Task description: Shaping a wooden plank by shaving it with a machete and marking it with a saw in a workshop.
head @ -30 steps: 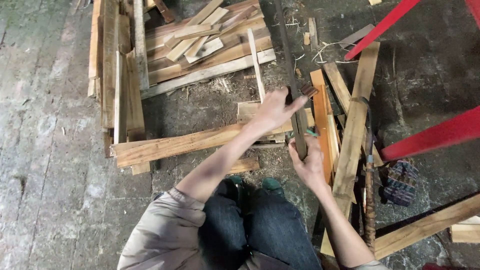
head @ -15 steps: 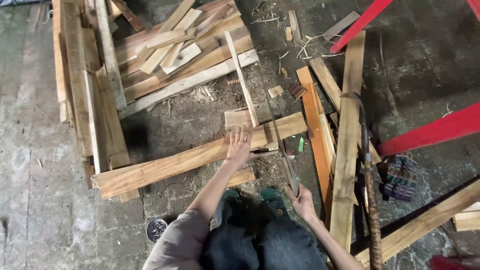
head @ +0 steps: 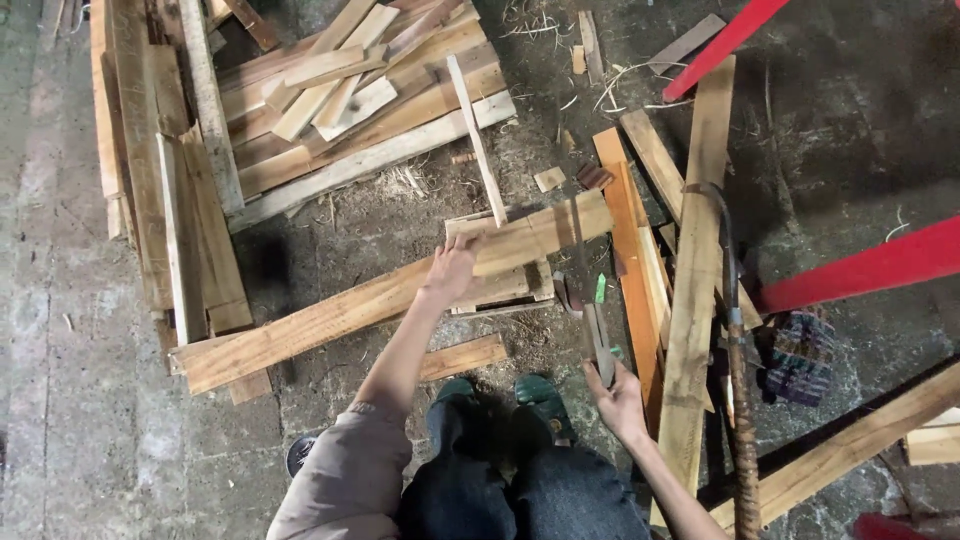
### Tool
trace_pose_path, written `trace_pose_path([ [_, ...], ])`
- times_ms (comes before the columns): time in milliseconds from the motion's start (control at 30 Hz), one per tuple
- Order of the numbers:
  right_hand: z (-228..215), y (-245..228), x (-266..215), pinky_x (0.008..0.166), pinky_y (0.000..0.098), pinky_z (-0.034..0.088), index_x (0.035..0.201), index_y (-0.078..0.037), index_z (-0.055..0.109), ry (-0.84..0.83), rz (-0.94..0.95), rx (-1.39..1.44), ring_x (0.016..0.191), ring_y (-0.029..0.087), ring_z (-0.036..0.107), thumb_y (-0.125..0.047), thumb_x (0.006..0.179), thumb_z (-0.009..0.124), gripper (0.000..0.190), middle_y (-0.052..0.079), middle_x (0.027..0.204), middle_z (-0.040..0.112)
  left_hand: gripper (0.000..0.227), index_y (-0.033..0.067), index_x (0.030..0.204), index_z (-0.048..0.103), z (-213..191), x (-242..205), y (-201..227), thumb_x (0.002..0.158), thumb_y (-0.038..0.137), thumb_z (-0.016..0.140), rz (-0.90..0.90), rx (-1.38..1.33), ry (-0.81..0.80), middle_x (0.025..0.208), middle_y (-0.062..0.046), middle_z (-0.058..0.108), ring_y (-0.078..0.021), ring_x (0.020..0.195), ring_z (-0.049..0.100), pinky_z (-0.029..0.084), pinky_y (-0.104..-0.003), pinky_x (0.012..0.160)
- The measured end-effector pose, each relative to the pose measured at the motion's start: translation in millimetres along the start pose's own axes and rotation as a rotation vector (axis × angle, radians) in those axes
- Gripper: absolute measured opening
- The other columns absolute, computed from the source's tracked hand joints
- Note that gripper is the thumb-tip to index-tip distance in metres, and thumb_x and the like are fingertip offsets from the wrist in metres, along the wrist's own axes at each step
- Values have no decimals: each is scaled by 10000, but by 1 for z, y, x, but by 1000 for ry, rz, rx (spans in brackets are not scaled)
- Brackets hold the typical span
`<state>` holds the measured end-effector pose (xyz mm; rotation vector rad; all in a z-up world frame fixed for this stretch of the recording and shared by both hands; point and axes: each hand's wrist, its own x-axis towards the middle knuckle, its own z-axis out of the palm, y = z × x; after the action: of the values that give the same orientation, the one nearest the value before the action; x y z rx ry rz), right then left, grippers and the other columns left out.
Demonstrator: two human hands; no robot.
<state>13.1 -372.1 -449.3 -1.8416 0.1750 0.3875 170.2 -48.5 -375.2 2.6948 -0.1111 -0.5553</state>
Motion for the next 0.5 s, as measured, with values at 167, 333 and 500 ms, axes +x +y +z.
trace_pose_path([
  [167,3,-7,-9,284,302,233,1545,22,312,-3,199,-43,297,96,265,-418,932,613,812,-37,413,361,793,119,1551,359,43,-5,-17,886,208,782,59,79,12,1485,-215,426,-409,1367,415,285,-567,1200],
  [333,15,-5,-16,382,295,379,1285,-4,634,-22,147,-67,464,129,452,-310,949,638,455,38,600,547,954,56,1559,262,83,-2,-35,775,39,807,31,264,-12,1458,-213,413,-382,1335,430,364,-526,1163],
  [500,19,-14,-23,299,287,356,1438,-8,513,-29,168,-32,379,117,402,-307,950,624,583,29,551,536,1003,67,1503,314,91,-3,-44,707,228,902,-47,352,-27,1443,-208,404,-350,1282,437,332,-546,1156],
])
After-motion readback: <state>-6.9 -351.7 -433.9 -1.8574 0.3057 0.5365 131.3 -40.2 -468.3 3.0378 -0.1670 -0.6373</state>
